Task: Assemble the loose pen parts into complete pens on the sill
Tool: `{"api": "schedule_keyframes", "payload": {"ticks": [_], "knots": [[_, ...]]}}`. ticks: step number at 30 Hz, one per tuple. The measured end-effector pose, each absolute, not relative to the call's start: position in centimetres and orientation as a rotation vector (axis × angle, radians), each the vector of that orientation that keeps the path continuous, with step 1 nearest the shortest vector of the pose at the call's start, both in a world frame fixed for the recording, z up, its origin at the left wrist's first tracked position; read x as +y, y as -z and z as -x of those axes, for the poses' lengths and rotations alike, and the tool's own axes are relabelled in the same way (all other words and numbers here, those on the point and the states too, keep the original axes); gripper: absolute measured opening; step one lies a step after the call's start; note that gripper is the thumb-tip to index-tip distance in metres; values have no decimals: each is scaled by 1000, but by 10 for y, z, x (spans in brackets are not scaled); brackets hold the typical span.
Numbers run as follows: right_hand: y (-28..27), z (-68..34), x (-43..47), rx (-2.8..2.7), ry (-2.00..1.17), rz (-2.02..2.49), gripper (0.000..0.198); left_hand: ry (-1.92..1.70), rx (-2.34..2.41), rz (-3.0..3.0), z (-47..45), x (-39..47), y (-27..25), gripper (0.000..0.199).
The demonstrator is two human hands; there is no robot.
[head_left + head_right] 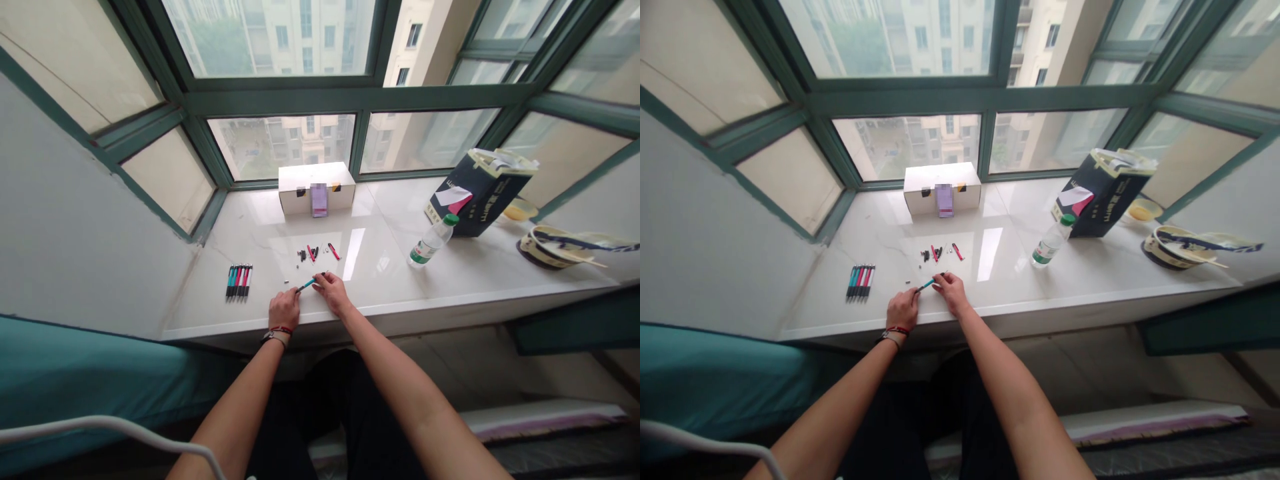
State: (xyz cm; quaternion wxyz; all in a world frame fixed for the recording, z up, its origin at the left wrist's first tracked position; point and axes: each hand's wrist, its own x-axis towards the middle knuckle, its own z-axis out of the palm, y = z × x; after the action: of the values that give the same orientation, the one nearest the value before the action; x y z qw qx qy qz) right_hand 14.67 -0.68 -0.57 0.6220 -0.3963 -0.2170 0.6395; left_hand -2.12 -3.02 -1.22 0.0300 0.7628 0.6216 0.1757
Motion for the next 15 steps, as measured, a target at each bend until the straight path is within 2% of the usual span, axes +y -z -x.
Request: {"api": "schedule_keyframes", "payload": {"ticks": [15], "knots": [[9,-145,-6,-637,-1493,1007,36,-621,1925,-2331,20,-30,13,30]]}}
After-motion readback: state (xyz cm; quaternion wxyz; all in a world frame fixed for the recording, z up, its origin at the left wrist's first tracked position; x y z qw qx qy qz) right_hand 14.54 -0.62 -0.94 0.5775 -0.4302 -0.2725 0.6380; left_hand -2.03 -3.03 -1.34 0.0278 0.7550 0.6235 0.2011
